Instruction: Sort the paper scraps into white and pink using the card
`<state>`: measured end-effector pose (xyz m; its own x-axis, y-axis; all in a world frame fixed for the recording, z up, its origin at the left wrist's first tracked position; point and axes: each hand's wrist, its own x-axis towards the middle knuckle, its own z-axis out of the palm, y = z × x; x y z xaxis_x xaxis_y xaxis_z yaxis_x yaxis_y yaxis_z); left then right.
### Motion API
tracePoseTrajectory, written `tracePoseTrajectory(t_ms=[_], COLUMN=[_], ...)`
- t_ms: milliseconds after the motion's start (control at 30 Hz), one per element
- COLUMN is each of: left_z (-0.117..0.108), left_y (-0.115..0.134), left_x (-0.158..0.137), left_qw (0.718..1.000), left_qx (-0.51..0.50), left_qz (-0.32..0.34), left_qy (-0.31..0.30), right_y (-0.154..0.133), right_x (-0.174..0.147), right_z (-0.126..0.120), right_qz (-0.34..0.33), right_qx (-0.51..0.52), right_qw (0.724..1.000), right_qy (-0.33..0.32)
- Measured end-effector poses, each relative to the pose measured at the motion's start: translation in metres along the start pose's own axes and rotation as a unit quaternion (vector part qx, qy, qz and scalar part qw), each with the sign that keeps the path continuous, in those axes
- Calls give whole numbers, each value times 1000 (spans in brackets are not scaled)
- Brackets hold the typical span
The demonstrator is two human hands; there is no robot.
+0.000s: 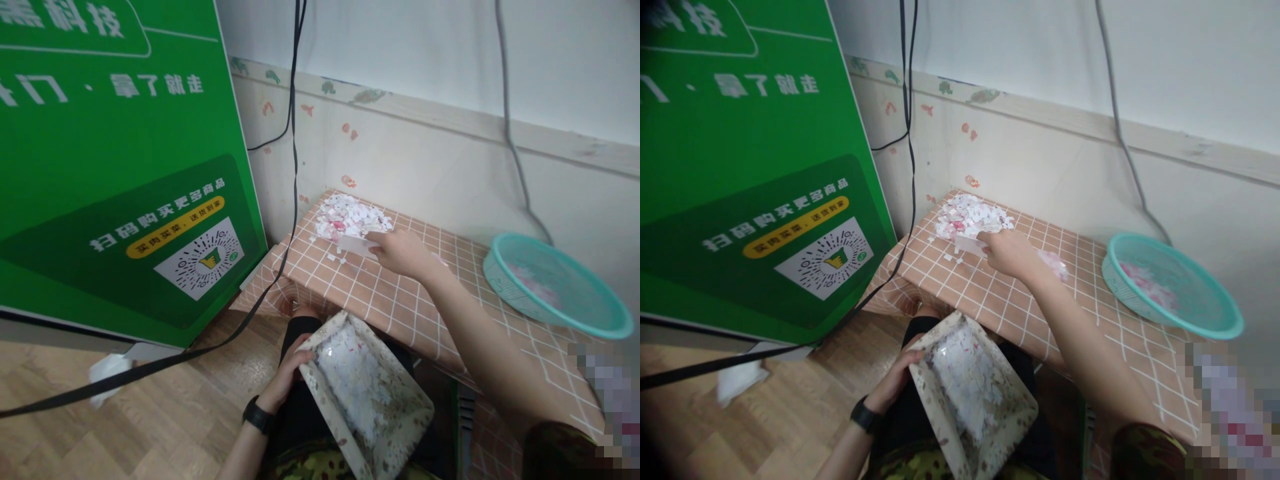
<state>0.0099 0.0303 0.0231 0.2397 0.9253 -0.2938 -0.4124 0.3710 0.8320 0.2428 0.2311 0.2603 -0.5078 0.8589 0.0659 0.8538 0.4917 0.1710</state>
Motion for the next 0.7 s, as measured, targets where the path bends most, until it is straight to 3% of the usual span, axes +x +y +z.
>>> tracePoseTrajectory(t_ms=[333, 700], left_z=[-1, -2], left_y=[4, 8], left_x=[-4, 5], left_qw=[999, 1000], left_qx=[-16, -5], left_qz=[14, 11], left_qy=[34, 26], right_y=[2, 1], right_x=[-23, -13], right_z=[5, -2], right_qz=[36, 28], right_qx=[35, 65], right_qw=[999, 997], right_qy=[-6, -3])
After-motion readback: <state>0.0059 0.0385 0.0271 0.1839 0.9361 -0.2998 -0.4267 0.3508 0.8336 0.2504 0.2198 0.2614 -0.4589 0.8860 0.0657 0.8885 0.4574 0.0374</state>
